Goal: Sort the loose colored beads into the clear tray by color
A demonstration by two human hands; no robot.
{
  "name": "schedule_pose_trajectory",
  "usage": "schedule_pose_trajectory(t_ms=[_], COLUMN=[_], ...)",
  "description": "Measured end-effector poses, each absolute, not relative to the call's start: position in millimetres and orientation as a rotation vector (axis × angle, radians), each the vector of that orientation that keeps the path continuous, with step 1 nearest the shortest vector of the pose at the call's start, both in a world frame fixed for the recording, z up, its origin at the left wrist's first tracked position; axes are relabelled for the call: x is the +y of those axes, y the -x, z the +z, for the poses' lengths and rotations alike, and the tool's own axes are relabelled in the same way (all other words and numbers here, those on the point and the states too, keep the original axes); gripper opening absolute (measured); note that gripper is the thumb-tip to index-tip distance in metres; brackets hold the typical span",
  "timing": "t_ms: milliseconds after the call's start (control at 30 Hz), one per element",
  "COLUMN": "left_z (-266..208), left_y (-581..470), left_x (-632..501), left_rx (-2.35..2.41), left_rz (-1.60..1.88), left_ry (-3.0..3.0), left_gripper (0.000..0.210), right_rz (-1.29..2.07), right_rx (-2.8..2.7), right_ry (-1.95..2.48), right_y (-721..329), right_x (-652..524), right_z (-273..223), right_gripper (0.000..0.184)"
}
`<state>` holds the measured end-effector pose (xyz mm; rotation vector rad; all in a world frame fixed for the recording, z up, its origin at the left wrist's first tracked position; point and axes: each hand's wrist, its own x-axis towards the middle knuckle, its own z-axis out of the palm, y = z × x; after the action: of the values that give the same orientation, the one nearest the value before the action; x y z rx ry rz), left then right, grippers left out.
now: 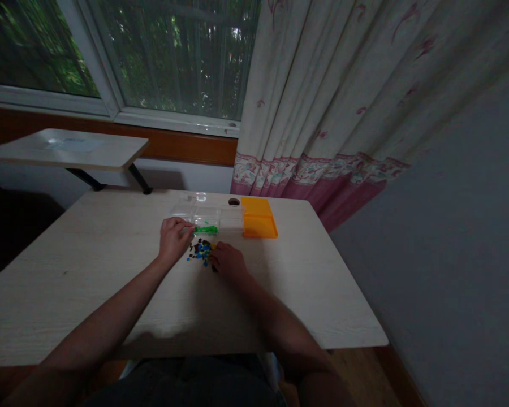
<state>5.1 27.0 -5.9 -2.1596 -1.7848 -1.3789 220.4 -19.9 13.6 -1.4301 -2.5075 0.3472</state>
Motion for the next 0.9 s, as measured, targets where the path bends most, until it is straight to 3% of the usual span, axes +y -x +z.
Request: schedule_pose_trajectory(t_ms=[533, 900], left_z=[-4.4, 6.5], left_y=[-5.9, -24.1], left_x=[25.3, 1.5], left_rx=[-1.802, -1.175], left_rz=[-1.366, -1.2], left_ry=[2.178, 2.672], left_gripper=[0.028, 0.027], right_rz=[0.8, 1.337], right_rx=[-1.841, -1.402], right_ry=[1.368, 1.254], right_y=[-231.4, -229.0], right_x=[-4.4, -3.1], right_z=[3.9, 9.6], right_gripper=[0.017, 0.036])
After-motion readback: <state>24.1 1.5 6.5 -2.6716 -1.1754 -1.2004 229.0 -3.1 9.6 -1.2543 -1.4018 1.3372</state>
